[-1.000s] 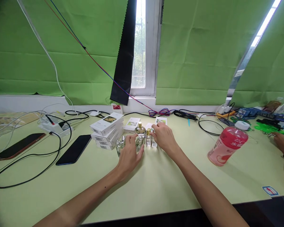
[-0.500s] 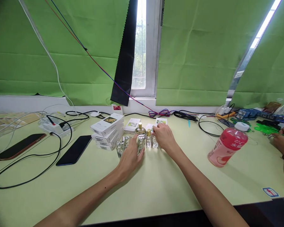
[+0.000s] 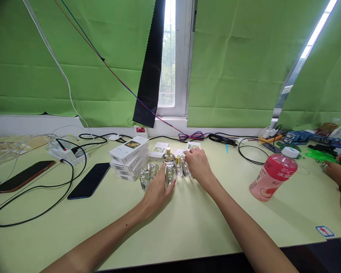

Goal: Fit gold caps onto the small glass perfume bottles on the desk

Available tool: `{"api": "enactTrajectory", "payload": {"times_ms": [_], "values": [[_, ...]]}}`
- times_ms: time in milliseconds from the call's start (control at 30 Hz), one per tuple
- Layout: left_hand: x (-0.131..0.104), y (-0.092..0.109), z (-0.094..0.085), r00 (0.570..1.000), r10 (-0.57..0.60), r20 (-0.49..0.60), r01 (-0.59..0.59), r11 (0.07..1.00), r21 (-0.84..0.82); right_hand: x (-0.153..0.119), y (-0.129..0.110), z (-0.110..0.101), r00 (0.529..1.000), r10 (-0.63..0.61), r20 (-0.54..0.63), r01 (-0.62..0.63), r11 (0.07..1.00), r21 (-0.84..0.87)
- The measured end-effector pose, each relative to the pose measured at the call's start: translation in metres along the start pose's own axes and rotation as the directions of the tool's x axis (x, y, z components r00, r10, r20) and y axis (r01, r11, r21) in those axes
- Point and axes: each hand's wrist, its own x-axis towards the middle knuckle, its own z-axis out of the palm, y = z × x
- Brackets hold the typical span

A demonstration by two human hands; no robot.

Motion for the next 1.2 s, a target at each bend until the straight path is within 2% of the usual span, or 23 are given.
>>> {"api": "enactTrajectory", "payload": {"times_ms": [100, 200, 300, 400, 567, 700, 867, 1067, 1200], "values": [[0.0, -0.001, 0.001, 0.999, -0.019, 0.034, 0.018, 1.0, 0.016, -0.002, -0.006, -0.003, 0.996, -0.004, -0.089, 0.008, 0.999, 0.035], [0.0, -0.001, 0.0, 0.998, -0.034, 0.061, 0.033, 0.999, 0.019, -0.004, -0.016, -0.005, 0.991, -0.021, -0.135, 0.043, 0.985, 0.165], [0.0, 0.001, -0.002, 0.997, -0.033, 0.075, 0.032, 0.999, 0.011, -0.006, -0.026, -0.004, 0.998, -0.004, -0.059, 0.024, 0.935, 0.353], [0.0, 0.004, -0.005, 0.997, -0.018, 0.071, 0.018, 1.0, -0.005, -0.007, -0.033, 0.0, 0.999, -0.039, -0.019, 0.043, 0.885, 0.464], [-0.001, 0.006, -0.008, 0.998, -0.031, 0.06, 0.032, 0.999, -0.008, -0.01, -0.04, 0.01, 0.995, -0.055, 0.081, 0.004, 0.845, 0.535], [-0.001, 0.009, -0.009, 0.995, -0.072, 0.071, 0.068, 0.996, 0.06, -0.011, -0.045, 0.017, 0.995, -0.044, 0.092, -0.017, 0.821, 0.571], [-0.001, 0.013, -0.013, 0.99, -0.109, 0.094, 0.09, 0.979, 0.184, -0.012, -0.047, 0.025, 0.994, -0.031, 0.103, -0.03, 0.842, 0.539], [-0.001, 0.012, -0.014, 0.987, -0.123, 0.099, 0.096, 0.967, 0.238, -0.014, -0.05, 0.022, 0.976, -0.012, 0.217, -0.056, 0.952, 0.301], [0.0, 0.013, -0.015, 0.986, -0.138, 0.097, 0.109, 0.959, 0.262, -0.015, -0.053, 0.017, 0.966, -0.008, 0.257, -0.042, 0.982, 0.187]]}}
